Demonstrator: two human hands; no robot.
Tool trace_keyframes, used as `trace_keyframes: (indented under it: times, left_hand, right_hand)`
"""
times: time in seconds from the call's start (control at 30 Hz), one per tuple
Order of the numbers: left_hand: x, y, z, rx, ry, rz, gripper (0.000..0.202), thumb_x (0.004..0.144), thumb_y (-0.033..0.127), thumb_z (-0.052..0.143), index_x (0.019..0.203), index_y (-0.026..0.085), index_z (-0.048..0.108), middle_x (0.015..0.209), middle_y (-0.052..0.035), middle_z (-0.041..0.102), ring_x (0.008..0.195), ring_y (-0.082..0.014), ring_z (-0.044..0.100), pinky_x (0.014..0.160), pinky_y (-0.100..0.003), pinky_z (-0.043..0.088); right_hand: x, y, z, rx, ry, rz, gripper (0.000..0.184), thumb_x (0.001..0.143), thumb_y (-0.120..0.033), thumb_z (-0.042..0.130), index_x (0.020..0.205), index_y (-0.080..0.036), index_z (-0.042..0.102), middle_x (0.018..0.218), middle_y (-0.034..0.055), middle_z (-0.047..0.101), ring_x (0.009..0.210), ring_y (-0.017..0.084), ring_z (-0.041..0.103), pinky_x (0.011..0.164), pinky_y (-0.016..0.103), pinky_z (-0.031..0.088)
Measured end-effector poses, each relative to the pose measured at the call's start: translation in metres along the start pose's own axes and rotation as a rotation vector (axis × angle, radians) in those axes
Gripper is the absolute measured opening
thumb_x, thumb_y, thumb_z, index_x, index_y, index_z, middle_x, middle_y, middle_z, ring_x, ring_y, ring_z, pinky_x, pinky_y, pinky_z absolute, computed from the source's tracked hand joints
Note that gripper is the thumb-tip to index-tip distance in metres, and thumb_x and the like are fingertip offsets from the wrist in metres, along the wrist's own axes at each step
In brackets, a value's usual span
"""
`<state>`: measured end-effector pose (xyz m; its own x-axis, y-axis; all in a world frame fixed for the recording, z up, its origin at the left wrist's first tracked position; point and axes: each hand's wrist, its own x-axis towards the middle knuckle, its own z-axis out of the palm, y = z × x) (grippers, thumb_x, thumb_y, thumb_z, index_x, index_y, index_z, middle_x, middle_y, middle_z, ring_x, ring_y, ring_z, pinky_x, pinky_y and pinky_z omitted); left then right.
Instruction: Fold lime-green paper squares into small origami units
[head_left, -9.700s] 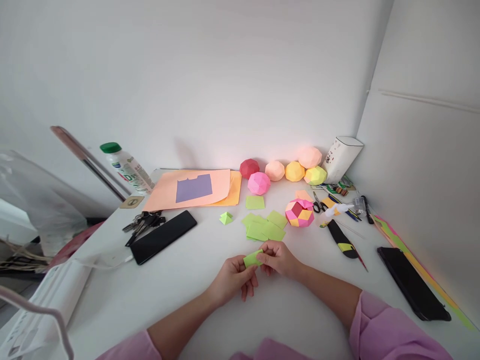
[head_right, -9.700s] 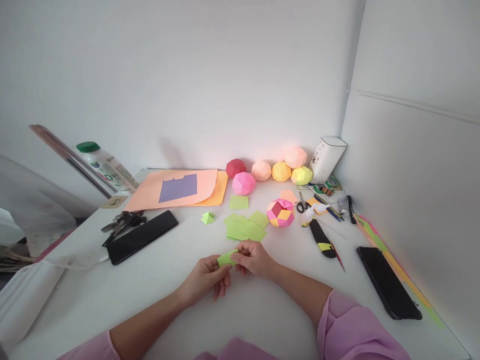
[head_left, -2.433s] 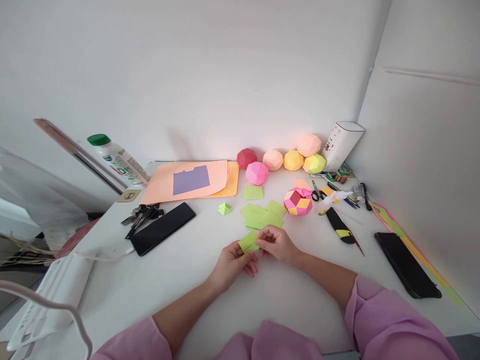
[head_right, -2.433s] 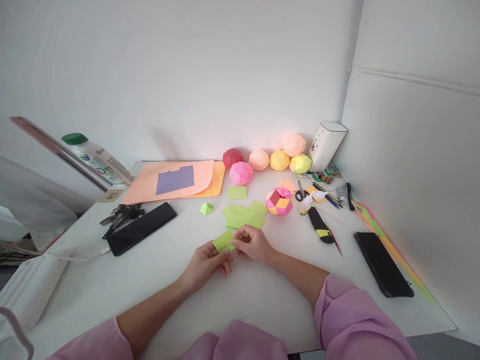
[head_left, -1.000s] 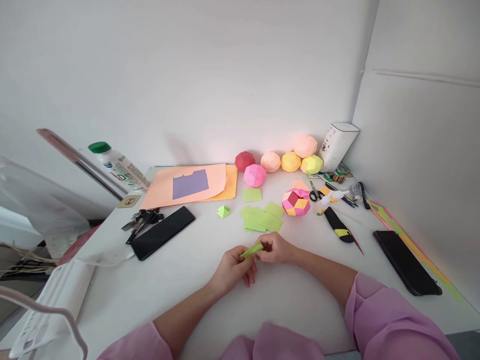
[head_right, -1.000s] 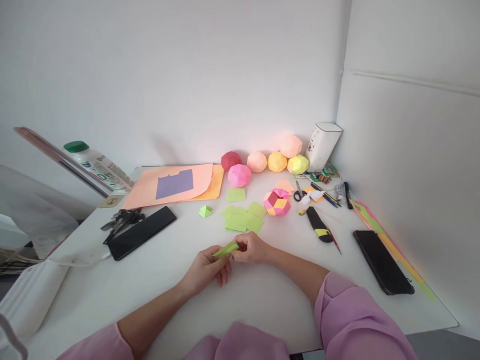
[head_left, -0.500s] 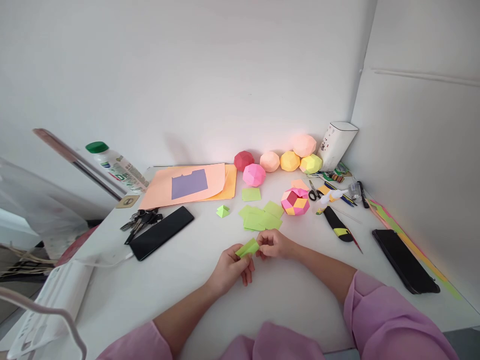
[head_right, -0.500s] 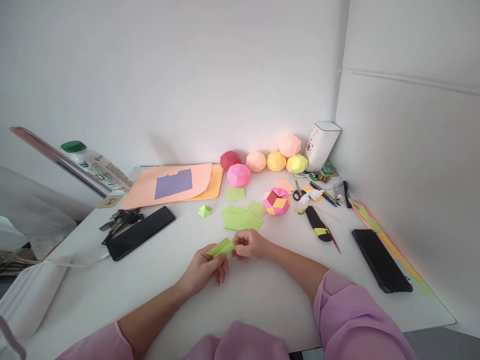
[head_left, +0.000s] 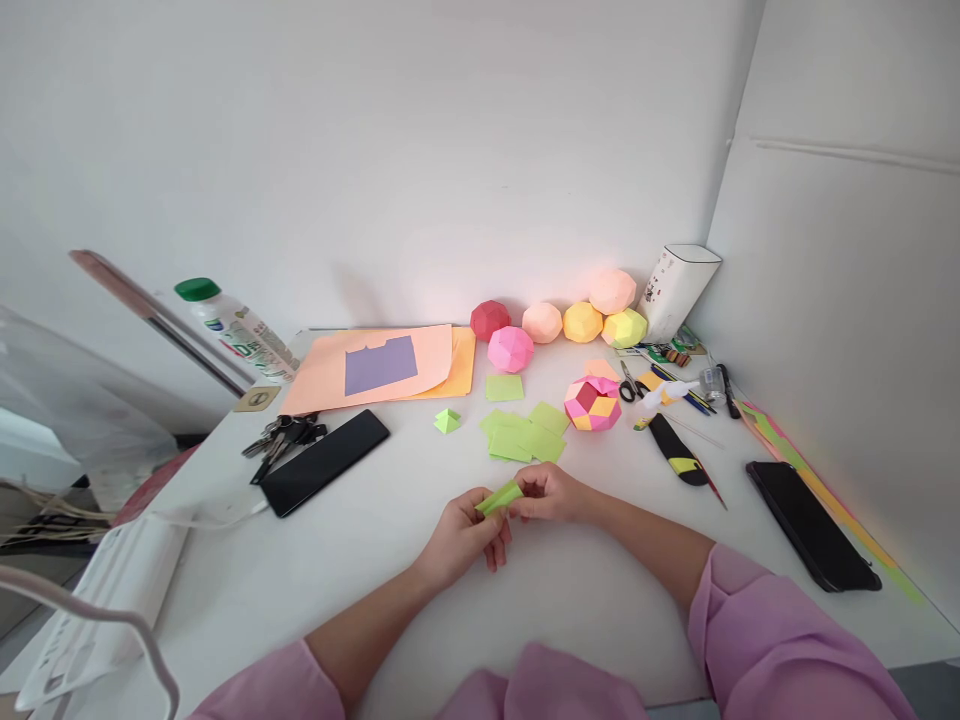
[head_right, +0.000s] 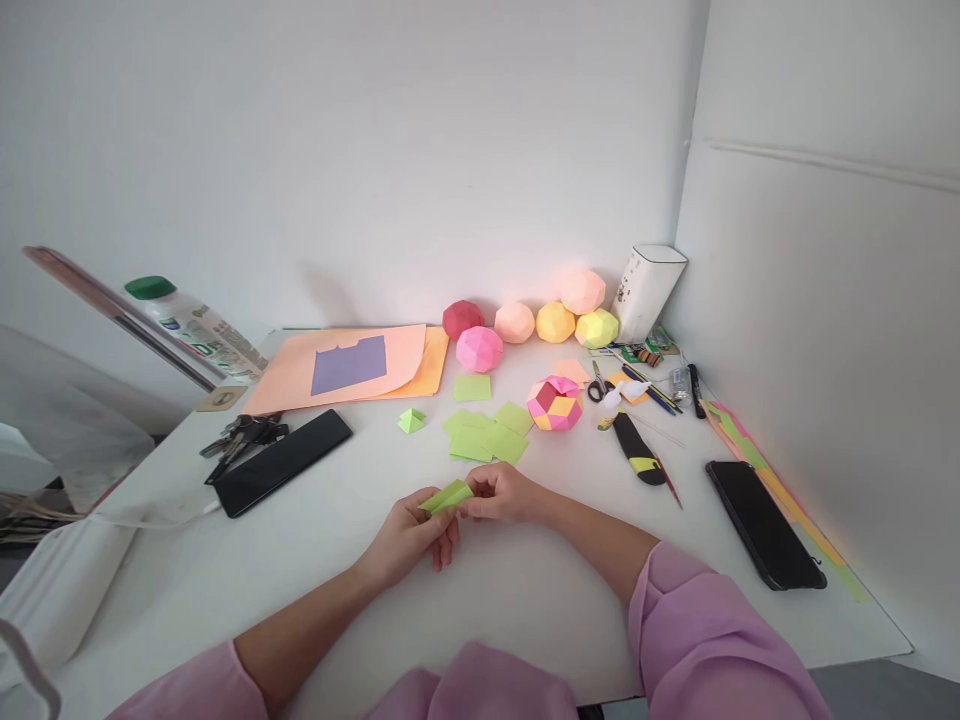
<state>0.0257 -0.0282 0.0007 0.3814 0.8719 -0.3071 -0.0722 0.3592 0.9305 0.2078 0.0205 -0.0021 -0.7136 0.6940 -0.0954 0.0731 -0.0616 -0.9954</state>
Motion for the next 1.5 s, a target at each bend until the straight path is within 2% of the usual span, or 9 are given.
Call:
trace_keyframes:
  times: [0.23, 0.53, 0.7, 0.9, 1.03, 1.2, 1.33, 1.5]
  left_hand:
    - [0.0, 0.004, 0.002, -0.024, 0.024, 0.001, 0.022, 0.075, 0.034, 0.06, 0.071, 0.016, 0.048, 0.058, 0.0005, 0.062, 0.038, -0.0114, 0.056, 0.036, -0.023, 0.044]
    - [0.0, 0.001, -0.002, -0.187, 0.067, 0.041, 0.023, 0.077, 0.033, 0.06, 0.073, 0.018, 0.044, 0.059, 0.0005, 0.063, 0.04, -0.0117, 0.056, 0.036, -0.022, 0.043]
    - [0.0, 0.006, 0.0, -0.268, 0.048, 0.095, 0.026, 0.081, 0.042, 0.056, 0.084, 0.019, 0.044, 0.073, -0.0004, 0.064, 0.047, -0.0121, 0.059, 0.039, -0.024, 0.047]
    - [0.002, 0.003, 0.001, -0.228, 0.098, 0.076, 0.031, 0.08, 0.044, 0.058, 0.075, 0.017, 0.044, 0.064, 0.0013, 0.06, 0.043, -0.0103, 0.056, 0.038, -0.023, 0.046]
    - [0.002, 0.002, 0.001, -0.22, 0.135, 0.069, 0.031, 0.08, 0.046, 0.057, 0.073, 0.018, 0.043, 0.063, 0.0025, 0.061, 0.041, -0.0099, 0.054, 0.036, -0.022, 0.044]
    - [0.001, 0.002, 0.001, -0.144, 0.107, 0.042, 0.032, 0.079, 0.048, 0.058, 0.075, 0.018, 0.045, 0.061, 0.003, 0.06, 0.04, -0.0106, 0.055, 0.037, -0.023, 0.045]
    - [0.001, 0.001, 0.002, -0.072, 0.079, 0.043, 0.033, 0.078, 0.049, 0.058, 0.076, 0.018, 0.047, 0.06, 0.0021, 0.062, 0.039, -0.0107, 0.056, 0.038, -0.023, 0.046]
    - [0.0, 0.002, 0.004, -0.102, 0.089, 0.075, 0.034, 0.078, 0.05, 0.058, 0.077, 0.018, 0.047, 0.06, 0.0027, 0.061, 0.041, -0.0105, 0.056, 0.039, -0.023, 0.046]
  right_hand:
    - [0.0, 0.005, -0.006, 0.145, 0.059, 0.03, 0.024, 0.072, -0.033, 0.068, 0.074, -0.012, 0.058, 0.068, 0.001, 0.062, 0.057, 0.01, 0.056, 0.055, 0.023, 0.046]
    - [0.002, 0.001, -0.01, 0.246, 0.139, -0.015, 0.026, 0.071, -0.034, 0.068, 0.07, -0.012, 0.054, 0.065, 0.0014, 0.063, 0.051, 0.009, 0.055, 0.051, 0.023, 0.044]
    - [0.001, -0.001, -0.005, 0.144, 0.138, 0.006, 0.028, 0.073, -0.038, 0.068, 0.072, -0.014, 0.053, 0.065, -0.0005, 0.06, 0.054, 0.009, 0.053, 0.052, 0.022, 0.044]
    - [-0.002, -0.002, 0.0, 0.008, 0.1, -0.009, 0.03, 0.074, -0.039, 0.067, 0.071, -0.014, 0.052, 0.064, -0.0021, 0.055, 0.055, 0.008, 0.051, 0.052, 0.021, 0.041]
    - [-0.002, -0.003, 0.0, 0.069, 0.14, -0.022, 0.032, 0.076, -0.041, 0.064, 0.07, -0.016, 0.045, 0.063, -0.0013, 0.056, 0.054, 0.009, 0.052, 0.051, 0.022, 0.042]
    - [-0.001, -0.004, -0.001, 0.141, 0.142, -0.032, 0.031, 0.08, -0.043, 0.06, 0.081, -0.018, 0.042, 0.063, -0.0034, 0.055, 0.053, 0.01, 0.053, 0.051, 0.023, 0.043]
    - [-0.001, -0.001, -0.002, 0.071, 0.107, -0.009, 0.03, 0.078, -0.042, 0.062, 0.081, -0.016, 0.048, 0.066, -0.0028, 0.052, 0.057, 0.009, 0.051, 0.052, 0.022, 0.043]
    - [-0.002, 0.0, -0.004, 0.021, 0.075, -0.02, 0.029, 0.082, -0.041, 0.056, 0.073, -0.014, 0.051, 0.067, -0.0007, 0.052, 0.057, 0.009, 0.051, 0.054, 0.023, 0.043]
